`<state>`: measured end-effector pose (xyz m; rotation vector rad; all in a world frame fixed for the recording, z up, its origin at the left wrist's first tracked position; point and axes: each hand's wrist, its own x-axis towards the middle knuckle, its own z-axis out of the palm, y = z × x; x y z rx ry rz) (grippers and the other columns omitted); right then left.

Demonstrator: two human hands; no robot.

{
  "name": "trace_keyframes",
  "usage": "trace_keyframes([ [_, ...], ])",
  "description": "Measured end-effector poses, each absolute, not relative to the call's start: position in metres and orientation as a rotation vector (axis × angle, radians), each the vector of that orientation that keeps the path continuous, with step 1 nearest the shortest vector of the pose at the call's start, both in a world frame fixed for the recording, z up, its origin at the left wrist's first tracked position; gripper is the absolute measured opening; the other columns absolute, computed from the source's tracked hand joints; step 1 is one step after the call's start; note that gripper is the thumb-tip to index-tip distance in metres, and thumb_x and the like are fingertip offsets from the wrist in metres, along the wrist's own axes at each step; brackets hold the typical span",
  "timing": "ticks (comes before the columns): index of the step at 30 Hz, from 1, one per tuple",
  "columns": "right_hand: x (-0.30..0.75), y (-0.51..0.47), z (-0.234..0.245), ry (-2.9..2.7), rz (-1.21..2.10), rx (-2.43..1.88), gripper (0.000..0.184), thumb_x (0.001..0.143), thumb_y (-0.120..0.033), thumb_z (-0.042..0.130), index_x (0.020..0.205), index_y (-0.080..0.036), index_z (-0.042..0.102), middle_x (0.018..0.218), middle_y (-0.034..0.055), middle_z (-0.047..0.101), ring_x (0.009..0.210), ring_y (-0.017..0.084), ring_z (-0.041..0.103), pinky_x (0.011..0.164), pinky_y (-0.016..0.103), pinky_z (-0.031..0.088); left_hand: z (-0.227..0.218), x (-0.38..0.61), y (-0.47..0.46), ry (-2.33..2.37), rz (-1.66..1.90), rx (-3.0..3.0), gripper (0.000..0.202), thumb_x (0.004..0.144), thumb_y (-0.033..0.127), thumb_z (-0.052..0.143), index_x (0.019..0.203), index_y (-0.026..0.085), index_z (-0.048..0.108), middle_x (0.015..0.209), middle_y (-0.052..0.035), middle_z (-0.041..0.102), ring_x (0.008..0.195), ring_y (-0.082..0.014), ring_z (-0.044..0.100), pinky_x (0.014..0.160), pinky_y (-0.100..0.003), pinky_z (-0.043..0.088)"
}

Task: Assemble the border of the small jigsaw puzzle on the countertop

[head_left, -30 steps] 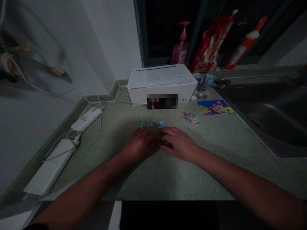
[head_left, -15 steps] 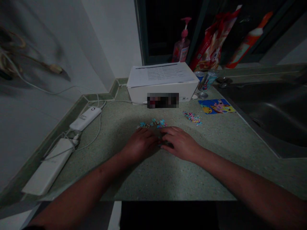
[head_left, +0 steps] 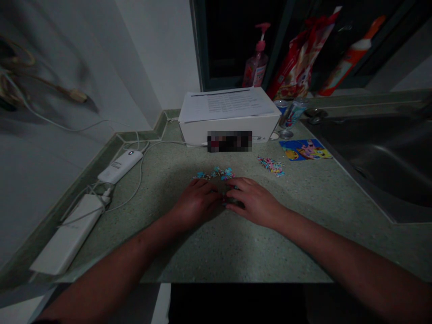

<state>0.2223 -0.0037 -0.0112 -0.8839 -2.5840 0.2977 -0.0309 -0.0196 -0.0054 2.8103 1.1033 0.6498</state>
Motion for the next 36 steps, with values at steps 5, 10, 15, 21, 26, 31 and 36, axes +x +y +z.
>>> trace_keyframes([
  [5, 0.222, -0.004, -0.011, -2.574, 0.324, -0.886, 0.023, 0.099, -0.029, 0.078, 0.121, -0.023, 0.077, 0.138, 0.0148, 0.07, 0.131, 0.033, 0.066, 0.111, 0.057, 0.056, -0.005, -0.033, -0.02, 1.139, 0.648, 2.775, 0.018, 0.107, 0.025, 0.063, 0.109, 0.024, 0.081, 0.108, -0.007, 0.079, 0.099, -0.0257, 0.07, 0.09, -0.045, 0.054],
  [10, 0.223, -0.005, -0.009, -2.601, 0.301, -0.858, 0.014, 0.102, -0.029, 0.073, 0.115, -0.025, 0.078, 0.138, 0.0129, 0.069, 0.13, 0.032, 0.065, 0.11, 0.056, 0.056, -0.006, -0.035, -0.02, 1.145, 0.661, 2.744, 0.019, 0.107, 0.026, 0.063, 0.107, 0.024, 0.082, 0.107, -0.0083, 0.078, 0.1, -0.0267, 0.07, 0.091, -0.048, 0.055],
  [15, 0.222, -0.007, -0.006, -2.596, 0.284, -0.835, 0.019, 0.105, -0.029, 0.067, 0.121, -0.023, 0.076, 0.139, 0.0144, 0.069, 0.132, 0.032, 0.064, 0.11, 0.056, 0.056, -0.006, -0.04, -0.018, 1.182, 0.686, 2.717, 0.019, 0.107, 0.027, 0.062, 0.109, 0.026, 0.081, 0.11, -0.0081, 0.079, 0.101, -0.0272, 0.071, 0.091, -0.049, 0.054],
  [21, 0.222, -0.007, -0.008, -2.593, 0.284, -0.814, 0.017, 0.105, -0.025, 0.066, 0.117, -0.022, 0.077, 0.138, 0.0149, 0.069, 0.132, 0.033, 0.065, 0.109, 0.056, 0.057, -0.007, -0.053, -0.012, 1.355, 0.715, 2.706, 0.015, 0.105, 0.024, 0.063, 0.11, 0.026, 0.078, 0.106, -0.0068, 0.08, 0.1, -0.0279, 0.069, 0.091, -0.048, 0.054],
  [26, 0.221, -0.007, -0.01, -2.585, 0.3, -0.823, 0.019, 0.105, -0.026, 0.066, 0.121, -0.021, 0.074, 0.139, 0.015, 0.07, 0.133, 0.032, 0.065, 0.109, 0.055, 0.058, -0.011, -0.06, -0.009, 1.639, 0.63, 2.609, 0.018, 0.102, 0.02, 0.061, 0.109, 0.024, 0.078, 0.106, -0.0076, 0.078, 0.099, -0.031, 0.069, 0.09, -0.051, 0.054],
  [31, 0.221, -0.006, -0.01, -2.558, 0.289, -0.837, 0.019, 0.103, -0.023, 0.069, 0.121, -0.023, 0.075, 0.139, 0.0147, 0.071, 0.132, 0.032, 0.066, 0.109, 0.057, 0.058, -0.013, -0.063, -0.008, 1.672, 0.627, 2.565, 0.018, 0.101, 0.018, 0.06, 0.103, 0.024, 0.077, 0.102, -0.0079, 0.077, 0.097, -0.03, 0.068, 0.09, -0.048, 0.053],
  [36, 0.223, -0.005, -0.009, -2.552, 0.272, -0.844, 0.021, 0.102, -0.021, 0.069, 0.121, -0.025, 0.075, 0.135, 0.0128, 0.072, 0.131, 0.032, 0.066, 0.108, 0.056, 0.058, -0.008, -0.071, -0.008, 1.669, 0.608, 2.558, 0.014, 0.101, 0.025, 0.063, 0.092, 0.025, 0.074, 0.093, -0.0073, 0.075, 0.089, -0.029, 0.067, 0.085, -0.047, 0.052],
])
